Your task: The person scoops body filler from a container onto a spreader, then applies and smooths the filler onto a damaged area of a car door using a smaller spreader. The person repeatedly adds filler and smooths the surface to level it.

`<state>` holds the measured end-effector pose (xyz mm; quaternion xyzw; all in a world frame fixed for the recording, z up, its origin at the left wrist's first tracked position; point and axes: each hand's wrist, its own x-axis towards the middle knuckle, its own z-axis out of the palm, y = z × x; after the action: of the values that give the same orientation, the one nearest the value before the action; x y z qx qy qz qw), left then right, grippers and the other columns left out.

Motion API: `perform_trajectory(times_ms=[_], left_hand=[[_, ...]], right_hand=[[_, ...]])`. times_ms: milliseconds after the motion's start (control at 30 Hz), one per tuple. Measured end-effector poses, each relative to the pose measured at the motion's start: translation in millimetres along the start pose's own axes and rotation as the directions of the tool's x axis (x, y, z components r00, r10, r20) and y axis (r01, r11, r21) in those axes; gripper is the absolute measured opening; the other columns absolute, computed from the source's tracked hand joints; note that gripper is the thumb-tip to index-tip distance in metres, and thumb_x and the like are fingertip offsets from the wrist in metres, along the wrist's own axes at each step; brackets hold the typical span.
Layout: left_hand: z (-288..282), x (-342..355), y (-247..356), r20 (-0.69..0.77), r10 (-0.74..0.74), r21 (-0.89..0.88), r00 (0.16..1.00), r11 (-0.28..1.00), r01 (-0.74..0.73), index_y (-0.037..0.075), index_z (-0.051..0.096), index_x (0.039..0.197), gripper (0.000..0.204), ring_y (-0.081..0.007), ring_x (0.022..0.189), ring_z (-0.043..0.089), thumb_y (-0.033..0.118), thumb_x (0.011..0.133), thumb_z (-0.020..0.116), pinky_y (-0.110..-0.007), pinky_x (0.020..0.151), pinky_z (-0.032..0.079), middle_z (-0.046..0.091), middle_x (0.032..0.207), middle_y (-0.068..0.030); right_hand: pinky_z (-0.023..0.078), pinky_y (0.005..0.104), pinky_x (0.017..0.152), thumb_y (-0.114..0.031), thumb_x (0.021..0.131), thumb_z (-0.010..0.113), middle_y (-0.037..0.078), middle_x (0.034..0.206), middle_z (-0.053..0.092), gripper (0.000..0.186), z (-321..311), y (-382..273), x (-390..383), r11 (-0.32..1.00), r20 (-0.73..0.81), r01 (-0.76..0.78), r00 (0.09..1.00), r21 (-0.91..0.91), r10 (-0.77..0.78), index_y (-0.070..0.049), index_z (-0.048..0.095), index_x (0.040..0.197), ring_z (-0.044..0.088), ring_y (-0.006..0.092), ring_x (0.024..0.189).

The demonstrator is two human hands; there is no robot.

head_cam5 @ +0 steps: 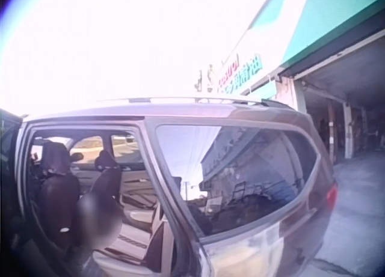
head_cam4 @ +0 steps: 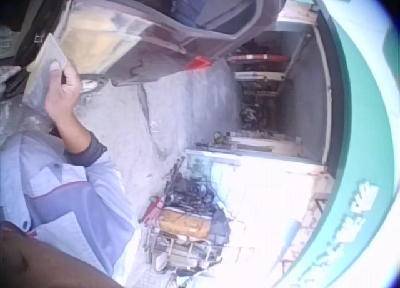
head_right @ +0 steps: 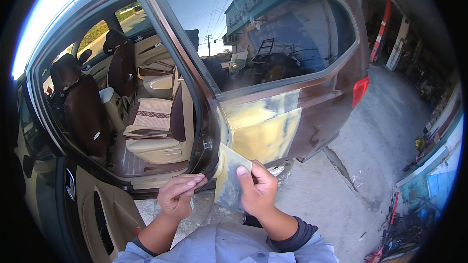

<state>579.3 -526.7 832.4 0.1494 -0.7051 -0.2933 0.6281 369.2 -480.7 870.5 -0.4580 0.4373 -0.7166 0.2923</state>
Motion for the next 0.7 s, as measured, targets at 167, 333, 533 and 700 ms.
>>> perform_trajectory(times_ms=[167, 333, 533, 700], left_hand=[[-10, -1, -3, 0.194, -0.028, 0.266, 0.981, 0.964, -0.025, 0.001, 0.079, 0.117, 0.026, -0.0283, 0.101, 0.079, -0.002, 0.092, 0.082, -0.036, 0.088, 0.064, 0.079, 0.109, -0.0168], [-6, -19, -2, -0.245, -0.549, -0.472, 0.799, 0.787, 0.397, 0.0, 0.068, 0.133, 0.028, -0.0224, 0.118, 0.07, 0.013, 0.108, 0.067, -0.04, 0.109, 0.053, 0.075, 0.121, -0.012], [12, -7, -2, -0.094, -0.767, -0.89, 0.635, 0.351, 0.292, 0.009, 0.057, 0.146, 0.034, -0.0239, 0.13, 0.066, 0.012, 0.112, 0.06, -0.046, 0.115, 0.052, 0.069, 0.14, -0.0076], [19, 9, -3, -0.206, -0.713, -0.81, 0.67, 0.509, 0.292, 0.009, 0.058, 0.144, 0.032, -0.0231, 0.129, 0.067, 0.009, 0.112, 0.058, -0.045, 0.114, 0.053, 0.069, 0.14, -0.0079]], right_hand=[[0.061, 0.036, 0.094, -0.01, 0.109, 0.058, 0.015, 0.12, 0.077, 0.029, -21, 20, 30, 0.795, -0.085, -0.22, 0.943, 0.566, 0.321, 0.006, 0.066, 0.131, 0.077, 0.0225, 0.102], [0.058, 0.0413, 0.102, -0.012, 0.109, 0.057, 0.015, 0.127, 0.074, 0.031, -41, 38, 57, 0.739, -0.118, -0.326, 0.87, 0.589, 0.478, 0.003, 0.062, 0.136, 0.073, 0.0252, 0.116], [0.052, 0.0473, 0.112, -0.011, 0.11, 0.059, 0.014, 0.138, 0.071, 0.036, -28, 34, 30, 0.823, 0.122, -0.149, 0.988, 0.548, 0.097, 0.0, 0.063, 0.143, 0.068, 0.0267, 0.129], [0.054, 0.0329, 0.093, -0.007, 0.107, 0.068, 0.015, 0.12, 0.075, 0.032, -28, 30, 25, 0.992, 0.517, 0.052, 0.85, 0.116, -0.105, 0.007, 0.072, 0.136, 0.069, 0.0206, 0.105]])
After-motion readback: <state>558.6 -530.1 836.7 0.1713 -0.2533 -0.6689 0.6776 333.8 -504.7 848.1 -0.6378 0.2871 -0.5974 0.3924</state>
